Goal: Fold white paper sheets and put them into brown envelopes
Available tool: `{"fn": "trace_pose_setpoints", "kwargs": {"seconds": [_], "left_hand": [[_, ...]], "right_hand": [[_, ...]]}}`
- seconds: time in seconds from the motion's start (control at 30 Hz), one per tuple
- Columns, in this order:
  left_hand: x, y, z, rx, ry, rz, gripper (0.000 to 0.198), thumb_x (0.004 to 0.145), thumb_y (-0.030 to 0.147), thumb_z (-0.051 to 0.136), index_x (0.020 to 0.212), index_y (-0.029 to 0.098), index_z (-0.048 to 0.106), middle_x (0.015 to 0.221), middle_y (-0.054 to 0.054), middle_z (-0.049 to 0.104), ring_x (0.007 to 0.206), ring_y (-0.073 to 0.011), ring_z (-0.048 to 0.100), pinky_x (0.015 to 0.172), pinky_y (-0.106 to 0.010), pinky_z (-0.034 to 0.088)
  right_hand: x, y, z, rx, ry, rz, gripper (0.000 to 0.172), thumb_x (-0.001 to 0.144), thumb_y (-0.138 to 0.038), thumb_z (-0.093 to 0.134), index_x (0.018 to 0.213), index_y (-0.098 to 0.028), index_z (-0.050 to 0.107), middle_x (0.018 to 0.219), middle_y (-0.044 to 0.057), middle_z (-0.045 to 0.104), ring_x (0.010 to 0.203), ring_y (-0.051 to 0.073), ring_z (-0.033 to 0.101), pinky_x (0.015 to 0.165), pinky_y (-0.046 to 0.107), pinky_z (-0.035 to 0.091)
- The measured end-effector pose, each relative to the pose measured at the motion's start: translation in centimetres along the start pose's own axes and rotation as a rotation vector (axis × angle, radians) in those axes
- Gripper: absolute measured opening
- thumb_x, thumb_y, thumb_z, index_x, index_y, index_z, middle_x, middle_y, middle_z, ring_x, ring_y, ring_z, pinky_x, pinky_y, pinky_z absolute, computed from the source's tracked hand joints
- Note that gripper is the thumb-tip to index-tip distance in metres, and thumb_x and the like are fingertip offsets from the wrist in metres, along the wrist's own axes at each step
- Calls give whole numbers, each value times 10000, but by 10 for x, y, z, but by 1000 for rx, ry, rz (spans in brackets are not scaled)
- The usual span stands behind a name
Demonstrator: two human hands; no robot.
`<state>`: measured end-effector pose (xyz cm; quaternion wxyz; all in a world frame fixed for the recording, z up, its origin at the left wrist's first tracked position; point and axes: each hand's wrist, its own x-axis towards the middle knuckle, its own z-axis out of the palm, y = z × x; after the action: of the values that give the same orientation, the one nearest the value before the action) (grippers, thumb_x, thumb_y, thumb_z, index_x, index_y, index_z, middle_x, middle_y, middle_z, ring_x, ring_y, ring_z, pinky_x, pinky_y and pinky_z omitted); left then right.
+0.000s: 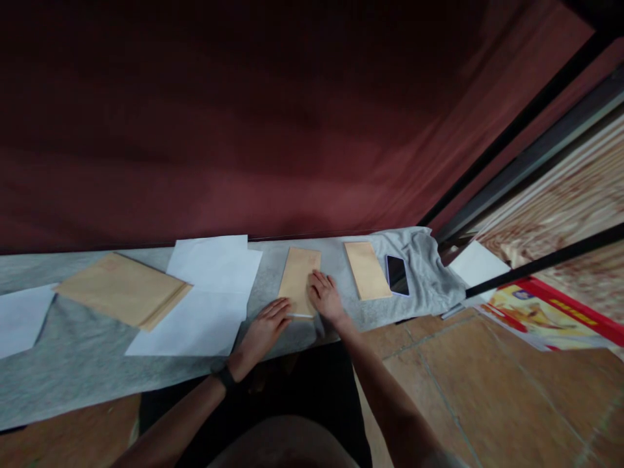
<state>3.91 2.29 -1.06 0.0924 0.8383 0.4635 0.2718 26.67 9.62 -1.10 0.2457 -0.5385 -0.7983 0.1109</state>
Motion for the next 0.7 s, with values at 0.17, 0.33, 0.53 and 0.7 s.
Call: {"fn": "trace_pose_setpoints", "kwargs": {"seconds": [0.17, 0.33, 0.53, 0.7], "left_hand": [[-3, -9, -6, 12, -38, 48, 317, 1022, 324, 447, 1223, 197, 657, 1341, -91, 659, 1291, -215, 581, 1092, -420, 506], [1, -9, -11, 68, -89, 63, 296, 1015, 238, 413, 1119, 186, 686, 1292, -101, 680, 1262, -217, 596, 1085, -415, 500], [4, 7, -12, 136, -76, -7, 297, 937, 96, 459, 1130, 185, 666, 1175, -104, 707, 1154, -237, 637, 1036, -429, 511], [-3, 16, -15, 161, -99, 47, 258, 924, 80, 479, 1078, 185, 658, 1278, -103, 662, 1233, -227, 589, 1072, -392, 487]], "right_hand": [[-59, -11, -17, 109, -69, -112, 413, 1024, -360, 503, 1418, -243, 542, 1492, 85, 548, 1392, 203, 488, 1221, 461, 272], [-77, -22, -24, 152, -38, -109, 377, 995, -347, 566, 1358, -244, 586, 1436, 85, 597, 1348, 209, 530, 1205, 468, 290], [-71, -30, -20, 181, 59, -53, 195, 1003, -249, 521, 1082, -235, 699, 1156, 64, 732, 1167, 201, 639, 1162, 468, 344], [-81, -30, -24, 207, 50, -133, 174, 1010, -281, 543, 1059, -238, 704, 1223, 75, 700, 1197, 204, 614, 1109, 428, 420]]}}
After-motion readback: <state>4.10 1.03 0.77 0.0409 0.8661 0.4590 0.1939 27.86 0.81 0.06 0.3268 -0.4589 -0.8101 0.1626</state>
